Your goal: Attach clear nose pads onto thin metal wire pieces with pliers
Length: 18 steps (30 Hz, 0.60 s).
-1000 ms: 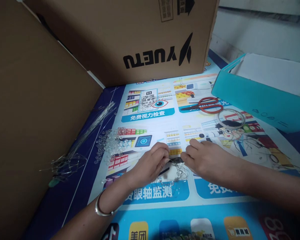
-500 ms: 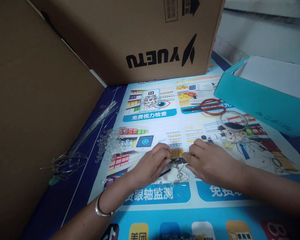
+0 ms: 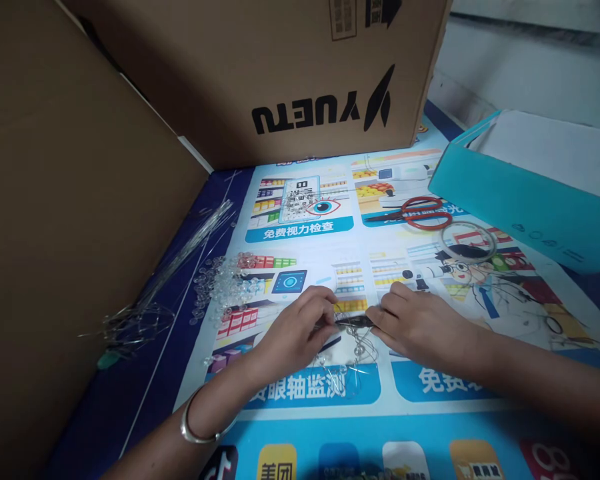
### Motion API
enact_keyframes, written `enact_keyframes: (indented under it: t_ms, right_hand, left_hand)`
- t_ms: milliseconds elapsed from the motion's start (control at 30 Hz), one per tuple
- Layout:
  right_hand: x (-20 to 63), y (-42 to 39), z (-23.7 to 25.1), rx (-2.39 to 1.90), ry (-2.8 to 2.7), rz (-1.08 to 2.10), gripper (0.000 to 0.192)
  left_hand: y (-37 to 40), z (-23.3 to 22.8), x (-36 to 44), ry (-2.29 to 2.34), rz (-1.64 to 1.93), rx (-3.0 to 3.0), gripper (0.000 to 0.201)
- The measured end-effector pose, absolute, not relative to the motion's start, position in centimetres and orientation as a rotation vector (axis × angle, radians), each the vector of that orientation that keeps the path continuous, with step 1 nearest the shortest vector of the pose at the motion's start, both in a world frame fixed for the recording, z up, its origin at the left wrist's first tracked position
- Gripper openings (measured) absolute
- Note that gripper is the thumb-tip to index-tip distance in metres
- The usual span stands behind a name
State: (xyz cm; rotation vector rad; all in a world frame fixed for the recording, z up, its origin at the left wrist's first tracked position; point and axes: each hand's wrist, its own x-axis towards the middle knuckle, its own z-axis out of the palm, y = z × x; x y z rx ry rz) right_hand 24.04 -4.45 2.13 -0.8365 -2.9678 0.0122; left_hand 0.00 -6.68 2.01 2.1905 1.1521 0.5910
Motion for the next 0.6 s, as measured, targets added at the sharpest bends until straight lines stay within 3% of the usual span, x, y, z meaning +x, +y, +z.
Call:
enact_keyframes:
  t_ms: [133, 267, 600]
  right_hand:
    - [24.1, -4.4, 1.8, -0.825, -2.967, 0.018, 0.023]
    - [24.0, -4.4, 1.9, -0.809, -2.983, 0.012, 0.023]
    - [24.2, -4.2, 1.8, -0.796, -2.982, -0.059, 0.023]
  left_hand:
    - [-7.6, 1.8, 0.1, 1.302, 0.586, 2.214, 0.003]
    - [-8.4, 1.6, 0.2, 1.438, 0.570, 2.339, 0.014]
    - [-8.3, 1.3, 1.2, 1.506, 0.668, 2.317, 0.010]
